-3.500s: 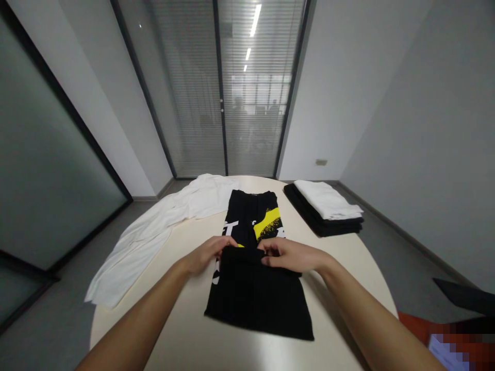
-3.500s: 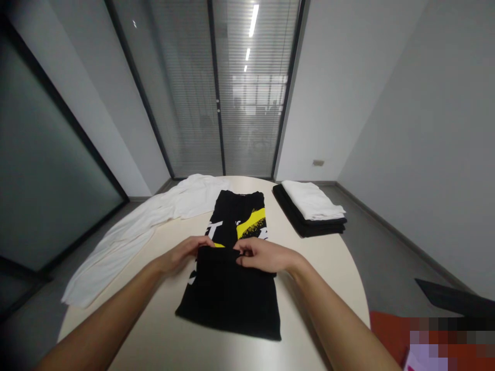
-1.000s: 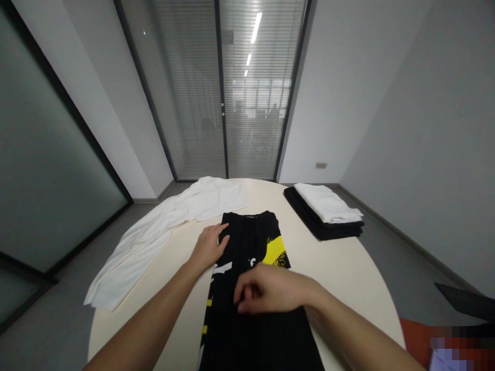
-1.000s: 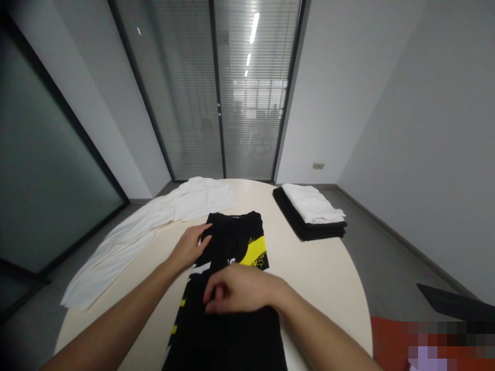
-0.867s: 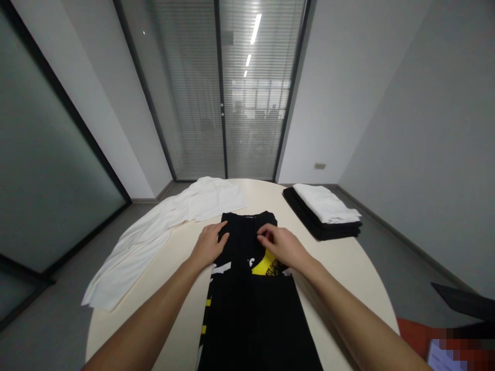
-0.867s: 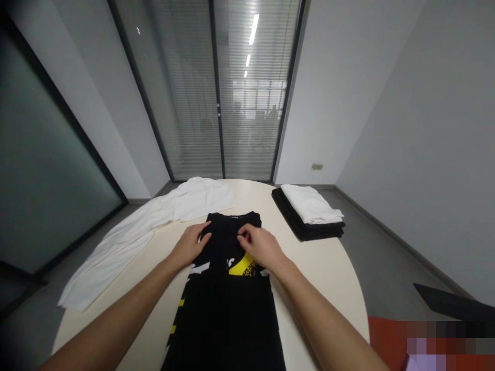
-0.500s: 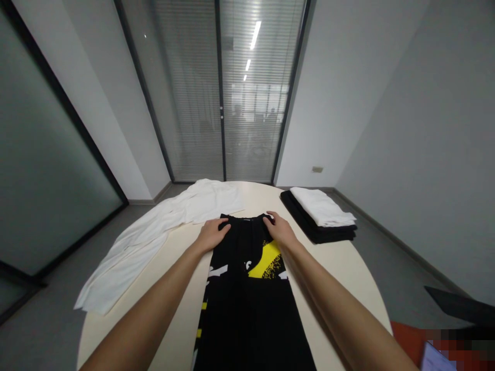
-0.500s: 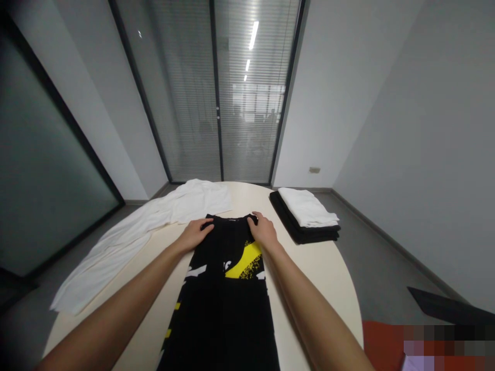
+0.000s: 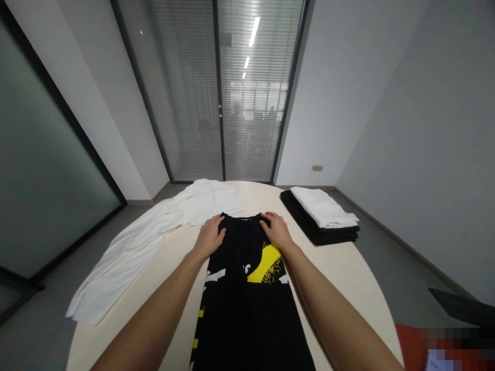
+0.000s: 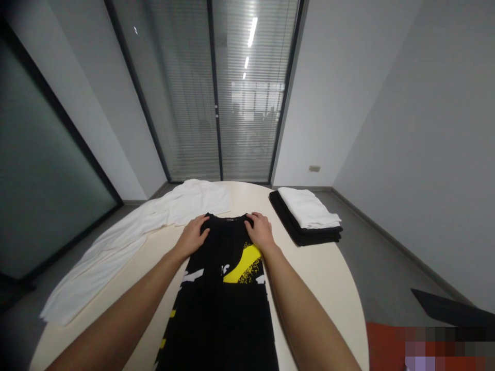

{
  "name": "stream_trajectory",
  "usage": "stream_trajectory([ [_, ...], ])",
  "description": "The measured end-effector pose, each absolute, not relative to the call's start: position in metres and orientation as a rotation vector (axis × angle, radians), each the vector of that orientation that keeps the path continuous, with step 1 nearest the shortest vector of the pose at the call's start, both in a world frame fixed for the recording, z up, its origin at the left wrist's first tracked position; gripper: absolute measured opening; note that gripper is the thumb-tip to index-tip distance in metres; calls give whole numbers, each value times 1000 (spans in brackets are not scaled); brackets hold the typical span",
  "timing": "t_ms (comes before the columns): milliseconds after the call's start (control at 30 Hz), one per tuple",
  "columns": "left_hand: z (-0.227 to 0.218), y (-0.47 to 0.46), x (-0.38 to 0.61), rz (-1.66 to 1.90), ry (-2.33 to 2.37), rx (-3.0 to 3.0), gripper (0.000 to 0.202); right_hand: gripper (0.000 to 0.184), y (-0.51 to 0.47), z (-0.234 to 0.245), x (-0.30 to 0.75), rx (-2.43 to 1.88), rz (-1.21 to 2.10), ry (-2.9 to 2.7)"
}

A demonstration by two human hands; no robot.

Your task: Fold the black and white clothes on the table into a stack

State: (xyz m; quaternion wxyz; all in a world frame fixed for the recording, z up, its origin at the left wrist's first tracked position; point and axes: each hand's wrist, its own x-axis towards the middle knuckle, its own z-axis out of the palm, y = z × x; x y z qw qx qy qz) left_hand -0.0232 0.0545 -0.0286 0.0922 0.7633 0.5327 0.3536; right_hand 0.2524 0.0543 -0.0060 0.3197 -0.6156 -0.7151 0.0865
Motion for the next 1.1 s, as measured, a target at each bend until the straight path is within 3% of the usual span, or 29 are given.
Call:
stream_trajectory([
  [200, -6, 37, -15, 1146, 1644, 2375, 44, 34, 37, 11, 237, -1541, 87, -2023],
  [333, 5, 23, -7, 906, 1379, 2533, 30, 33, 32, 11, 234, -1535, 186, -2191],
  [867, -10, 15, 0, 954, 1346, 2505, 40, 21, 36, 10, 200, -1597, 208, -2125],
  [1100, -10, 16, 0, 920, 1380, 2518, 33, 25, 39, 9, 201, -1616, 338, -2025],
])
